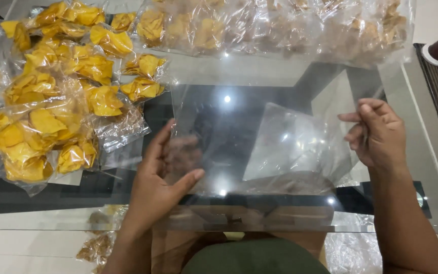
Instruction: Packing small individual packets of yellow food items into a larger clear plastic bag on a glass table.
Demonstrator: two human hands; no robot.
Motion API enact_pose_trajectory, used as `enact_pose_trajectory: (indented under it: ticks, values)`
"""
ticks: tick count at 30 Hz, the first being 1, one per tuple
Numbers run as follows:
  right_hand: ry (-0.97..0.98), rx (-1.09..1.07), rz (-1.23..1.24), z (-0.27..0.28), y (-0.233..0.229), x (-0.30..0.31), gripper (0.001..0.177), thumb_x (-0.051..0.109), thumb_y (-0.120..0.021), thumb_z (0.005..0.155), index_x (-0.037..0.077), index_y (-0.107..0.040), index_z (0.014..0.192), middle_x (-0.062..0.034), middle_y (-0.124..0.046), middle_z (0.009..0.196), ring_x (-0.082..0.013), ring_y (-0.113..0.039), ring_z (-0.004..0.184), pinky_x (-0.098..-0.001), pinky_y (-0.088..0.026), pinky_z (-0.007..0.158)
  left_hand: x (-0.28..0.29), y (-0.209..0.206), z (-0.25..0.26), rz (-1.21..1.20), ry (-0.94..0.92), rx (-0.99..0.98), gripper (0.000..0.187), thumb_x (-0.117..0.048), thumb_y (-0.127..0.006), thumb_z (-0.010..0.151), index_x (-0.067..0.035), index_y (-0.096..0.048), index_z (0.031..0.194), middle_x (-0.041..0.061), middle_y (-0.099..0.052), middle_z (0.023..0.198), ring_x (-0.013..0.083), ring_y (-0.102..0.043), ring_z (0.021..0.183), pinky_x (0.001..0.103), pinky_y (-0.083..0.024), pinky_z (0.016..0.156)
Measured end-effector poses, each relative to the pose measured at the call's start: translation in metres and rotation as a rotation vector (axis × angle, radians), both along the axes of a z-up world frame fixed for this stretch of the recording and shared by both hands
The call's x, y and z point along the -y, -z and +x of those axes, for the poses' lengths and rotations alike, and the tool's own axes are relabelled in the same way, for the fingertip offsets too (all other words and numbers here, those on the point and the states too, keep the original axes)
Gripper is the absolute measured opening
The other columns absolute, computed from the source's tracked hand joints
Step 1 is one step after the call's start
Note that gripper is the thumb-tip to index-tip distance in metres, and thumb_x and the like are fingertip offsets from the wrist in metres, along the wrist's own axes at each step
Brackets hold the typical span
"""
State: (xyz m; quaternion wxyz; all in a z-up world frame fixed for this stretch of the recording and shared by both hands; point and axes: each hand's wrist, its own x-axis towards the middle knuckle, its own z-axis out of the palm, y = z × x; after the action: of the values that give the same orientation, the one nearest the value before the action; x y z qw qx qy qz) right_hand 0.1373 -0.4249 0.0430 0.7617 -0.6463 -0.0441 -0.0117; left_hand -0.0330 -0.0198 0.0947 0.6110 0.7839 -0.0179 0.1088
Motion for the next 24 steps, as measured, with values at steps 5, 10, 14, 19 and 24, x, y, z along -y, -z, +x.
enact_pose_trajectory:
  ticks: [5,10,14,19,24]
  values:
    - [-0.074,-0.131,-0.080,0.011,0.011,0.001,0.016,0.017,-0.057,0.109,0.012,-0.060,0.124,-0.0183,-0.075,0.103,-0.0135,-0.071,0.058,-0.0166,-0.052,0.039,-0.006,0.030,0.012,-0.342,-0.126,-0.367,0.062,-0.007,-0.071,0.090,-0.014,-0.050,0.148,0.006,-0.069,0.085,0.0165,-0.072,0.060,0.028,-0.062,0.045]
    - [-0.077,-0.186,-0.140,0.022,0.027,-0.004,0.027,0.014,-0.059,0.106,0.009,-0.051,0.131,-0.0228,-0.073,0.108,-0.0217,-0.072,0.068,-0.0256,-0.058,0.051,-0.012,0.072,0.021,-0.178,-0.279,-0.372,0.071,-0.016,-0.075,0.088,-0.014,-0.046,0.153,0.000,-0.066,0.088,0.0077,-0.061,0.060,0.023,-0.053,0.056]
    - [-0.016,-0.316,-0.331,0.013,-0.002,-0.041,0.053,0.015,-0.054,0.103,0.003,-0.033,0.149,-0.0290,-0.064,0.127,-0.0411,-0.068,0.097,-0.0468,-0.057,0.083,-0.011,0.076,0.018,0.030,-0.438,-0.357,0.076,-0.027,-0.074,0.087,-0.016,-0.042,0.155,0.002,-0.071,0.114,0.0102,-0.067,0.068,0.026,-0.059,0.065]
    - [-0.072,-0.203,-0.260,0.029,0.043,-0.021,0.069,-0.003,-0.056,0.099,0.001,-0.019,0.158,-0.0272,-0.057,0.124,-0.0419,-0.066,0.100,-0.0462,-0.058,0.091,-0.022,0.107,0.012,0.592,-0.576,0.234,0.043,-0.019,-0.072,0.097,-0.007,-0.059,0.136,0.009,-0.064,0.122,0.0207,-0.067,0.089,0.035,-0.058,0.071]
    - [-0.017,-0.080,-0.387,0.011,0.030,-0.047,0.061,-0.007,-0.052,0.103,-0.003,-0.022,0.157,-0.0289,-0.057,0.130,-0.0398,-0.065,0.099,-0.0469,-0.057,0.092,-0.053,0.094,0.016,0.967,-0.621,0.460,0.021,-0.007,-0.074,0.098,-0.001,-0.070,0.117,0.016,-0.065,0.123,0.0346,-0.059,0.109,0.046,-0.049,0.095]
